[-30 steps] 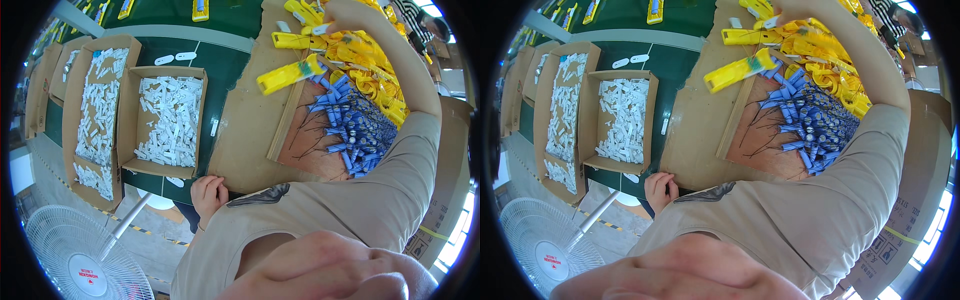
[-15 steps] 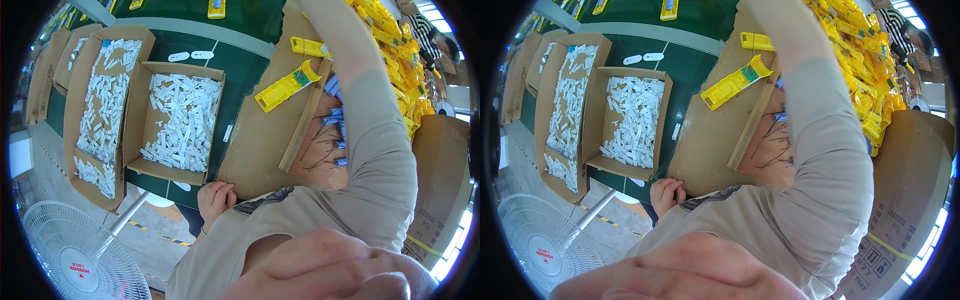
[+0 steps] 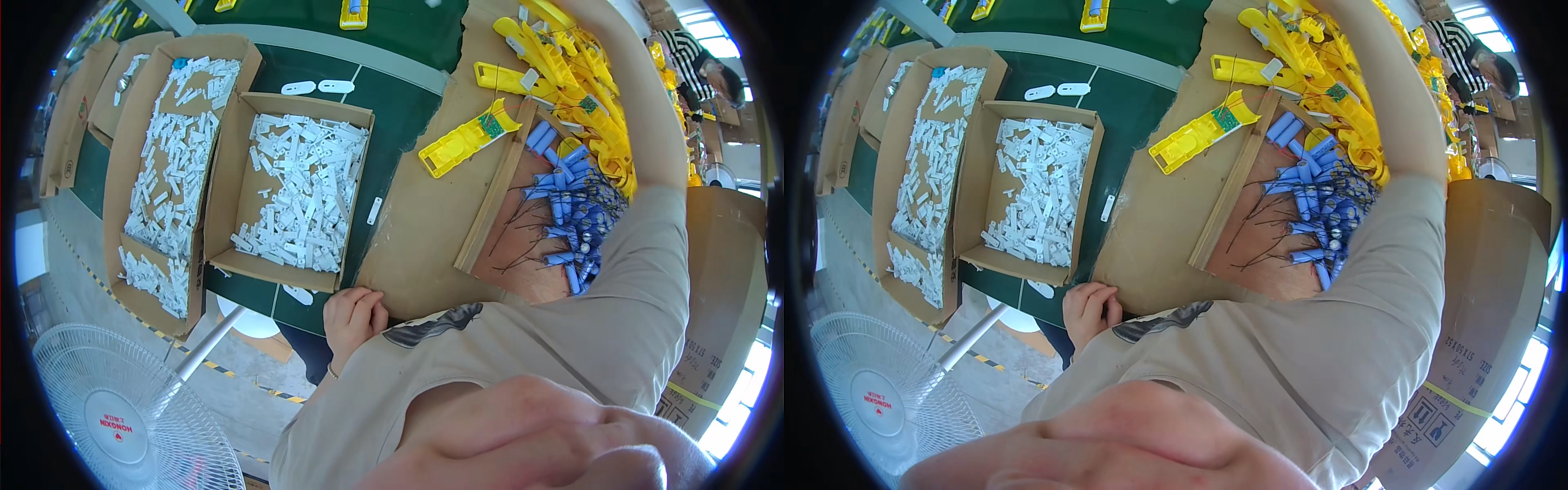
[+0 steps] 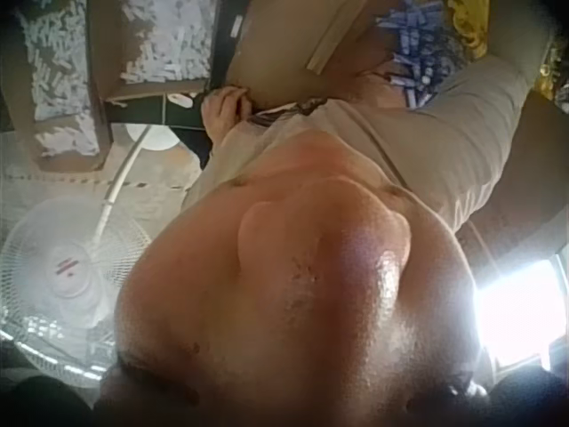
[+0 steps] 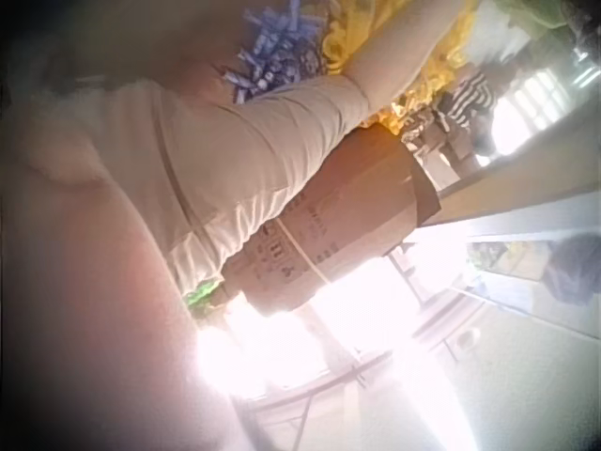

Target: The person assembles electronic components by hand, inserting an LED circuit board, internal wiring, and a battery pack into a yellow plastic handheld lighting housing.

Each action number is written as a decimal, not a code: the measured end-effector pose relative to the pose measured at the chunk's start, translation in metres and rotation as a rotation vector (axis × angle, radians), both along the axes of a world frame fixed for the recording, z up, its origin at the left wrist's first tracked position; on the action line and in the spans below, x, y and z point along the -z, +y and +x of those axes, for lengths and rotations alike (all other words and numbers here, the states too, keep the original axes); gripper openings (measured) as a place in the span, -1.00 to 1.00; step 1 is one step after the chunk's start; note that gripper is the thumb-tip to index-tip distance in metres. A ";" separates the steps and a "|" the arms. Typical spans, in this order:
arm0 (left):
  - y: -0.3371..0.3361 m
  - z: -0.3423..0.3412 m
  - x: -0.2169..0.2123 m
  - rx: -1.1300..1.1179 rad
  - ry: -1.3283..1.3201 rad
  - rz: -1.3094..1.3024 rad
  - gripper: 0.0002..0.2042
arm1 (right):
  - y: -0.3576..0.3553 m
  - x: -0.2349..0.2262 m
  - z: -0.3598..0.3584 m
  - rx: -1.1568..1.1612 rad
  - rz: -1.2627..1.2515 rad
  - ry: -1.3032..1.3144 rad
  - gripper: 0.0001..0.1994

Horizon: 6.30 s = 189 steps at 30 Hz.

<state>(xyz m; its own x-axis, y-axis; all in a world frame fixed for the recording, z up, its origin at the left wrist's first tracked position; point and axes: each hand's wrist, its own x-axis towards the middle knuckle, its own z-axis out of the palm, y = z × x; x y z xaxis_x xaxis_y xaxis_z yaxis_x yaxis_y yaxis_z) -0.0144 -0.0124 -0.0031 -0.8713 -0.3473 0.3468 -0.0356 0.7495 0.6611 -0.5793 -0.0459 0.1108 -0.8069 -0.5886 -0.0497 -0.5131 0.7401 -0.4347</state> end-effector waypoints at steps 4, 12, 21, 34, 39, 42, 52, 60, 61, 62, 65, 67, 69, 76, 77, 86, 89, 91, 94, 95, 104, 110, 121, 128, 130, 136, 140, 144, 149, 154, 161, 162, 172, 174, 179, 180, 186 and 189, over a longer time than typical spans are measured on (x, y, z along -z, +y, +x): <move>0.000 0.001 -0.004 0.024 0.009 -0.021 -0.78 | 0.245 -0.079 0.175 -0.126 -0.144 -0.038 -0.49; 0.002 0.003 -0.003 0.008 0.035 0.011 -0.80 | 0.276 -0.073 0.291 0.045 -0.087 -0.191 -0.51; 0.003 -0.005 -0.038 0.345 0.256 -0.077 -0.69 | 0.293 -0.033 0.423 -0.373 0.017 -0.501 -0.53; 0.026 -0.083 -0.116 0.947 -0.327 0.586 -0.51 | 0.315 -0.054 0.408 0.135 -0.848 -0.481 -0.63; 0.032 -0.093 -0.109 0.777 -0.346 1.602 -0.60 | 0.284 -0.018 0.400 0.135 -1.195 -0.502 -0.62; 0.043 -0.092 -0.117 0.939 -0.141 1.760 -0.52 | 0.260 0.033 0.403 -0.139 -1.262 -0.396 -0.51; 0.026 -0.067 -0.129 0.585 0.121 1.322 -0.40 | 0.275 0.012 0.442 -0.174 -0.880 -1.067 -0.47; 0.018 -0.050 -0.109 0.554 0.175 0.716 -0.49 | 0.326 -0.032 0.432 -0.365 -1.159 -0.887 -0.45; 0.015 -0.049 -0.101 0.606 0.187 0.665 -0.50 | 0.330 -0.030 0.427 -0.479 -1.114 -0.862 -0.30; 0.020 -0.045 -0.107 0.610 0.181 0.670 -0.50 | 0.336 -0.028 0.423 -0.586 -1.070 -0.835 -0.15; 0.030 -0.032 -0.119 0.567 0.094 0.952 -0.53 | 0.338 -0.033 0.423 -0.642 -0.920 -0.752 -0.13; 0.026 -0.028 -0.103 0.541 0.009 1.228 -0.57 | 0.331 -0.039 0.432 -0.649 -0.868 -0.707 -0.15; 0.030 -0.025 -0.098 0.502 0.031 1.270 -0.59 | 0.317 -0.048 0.442 -0.791 -0.862 -0.593 -0.23; 0.032 -0.010 -0.078 0.594 0.020 1.387 -0.63 | 0.325 -0.029 0.445 -0.643 -0.965 -0.656 -0.36; 0.033 -0.008 -0.077 0.594 0.019 1.389 -0.63 | 0.327 -0.034 0.439 -0.604 -0.841 -0.566 -0.43; 0.043 0.007 -0.054 0.573 -0.052 1.254 -0.47 | 0.301 -0.049 0.466 0.053 -0.832 -0.248 -0.87; 0.052 0.015 -0.040 0.573 -0.075 1.189 -0.39 | 0.284 -0.002 0.478 -0.018 -1.281 -0.516 -0.69; 0.059 0.016 -0.040 0.573 -0.111 1.149 -0.37 | 0.283 0.029 0.474 -0.133 -1.592 -0.877 -0.70; 0.066 0.027 -0.047 0.513 -0.170 1.102 -0.30 | 0.286 0.030 0.478 0.102 -1.226 -0.745 -0.70; 0.068 0.030 -0.050 0.507 -0.191 1.083 -0.29 | 0.282 0.018 0.486 0.129 -1.134 -0.694 -0.77; 0.079 0.032 -0.052 0.647 -0.208 0.875 -0.27 | 0.288 0.027 0.477 0.076 -1.393 -1.067 -0.80; 0.082 0.038 -0.049 0.682 -0.300 1.048 -0.26 | 0.295 0.038 0.473 0.289 -0.585 0.147 -0.72; 0.082 0.047 -0.053 0.730 -0.120 1.474 -0.32 | 0.301 -0.015 0.493 -0.225 -2.046 -1.237 -0.02; 0.087 0.045 -0.066 0.625 -0.197 0.979 -0.32 | 0.284 0.018 0.501 -0.192 -1.360 -0.376 -0.46; 0.087 0.046 -0.068 0.666 -0.318 1.000 -0.33 | 0.280 0.022 0.506 0.006 -1.273 -0.631 -0.49; 0.089 0.042 -0.065 0.554 -0.248 0.689 -0.31 | 0.278 0.026 0.502 0.125 -1.242 -0.651 -0.52; 0.085 0.037 -0.055 0.457 0.035 0.161 -0.30 | 0.271 0.030 0.511 0.142 -1.135 -0.525 -0.49; 0.075 0.038 -0.053 0.423 0.211 0.302 -0.35 | 0.280 0.028 0.500 0.116 -1.202 -0.726 -0.46; 0.053 0.029 -0.066 0.491 0.320 0.070 -0.75 | 0.280 0.032 0.500 -0.122 -1.056 -0.844 -0.47; 0.058 0.026 -0.055 0.632 0.155 0.838 -0.40 | 0.275 0.035 0.503 -0.194 -1.239 -1.143 -0.55; 0.071 0.030 -0.059 0.757 -0.227 1.642 -0.10 | 0.269 0.033 0.507 -0.204 -1.154 -1.149 -0.56; 0.074 0.031 -0.062 0.561 -0.232 1.571 -0.14 | 0.269 0.031 0.505 -0.102 -1.174 -1.079 -0.56; 0.072 0.033 -0.059 0.510 -0.112 0.560 -0.37 | 0.261 0.045 0.507 0.140 -0.944 -0.387 -0.67; 0.072 0.032 -0.058 0.446 -0.101 0.543 -0.43 | 0.261 0.049 0.507 0.116 -0.853 -0.352 -0.74; 0.078 0.031 -0.054 0.370 -0.056 0.697 -0.56 | 0.253 0.038 0.536 0.085 -0.678 -0.355 -0.82; 0.079 0.029 -0.050 0.366 0.051 0.706 -0.59 | 0.251 0.039 0.540 0.088 -0.676 -0.353 -0.82; 0.076 0.022 -0.040 0.431 -0.015 0.786 -0.68 | 0.260 0.046 0.535 -0.157 -0.532 0.096 -0.85; 0.073 0.021 -0.036 0.442 -0.099 0.881 -0.72 | 0.273 0.045 0.521 -0.292 -0.501 0.037 -0.85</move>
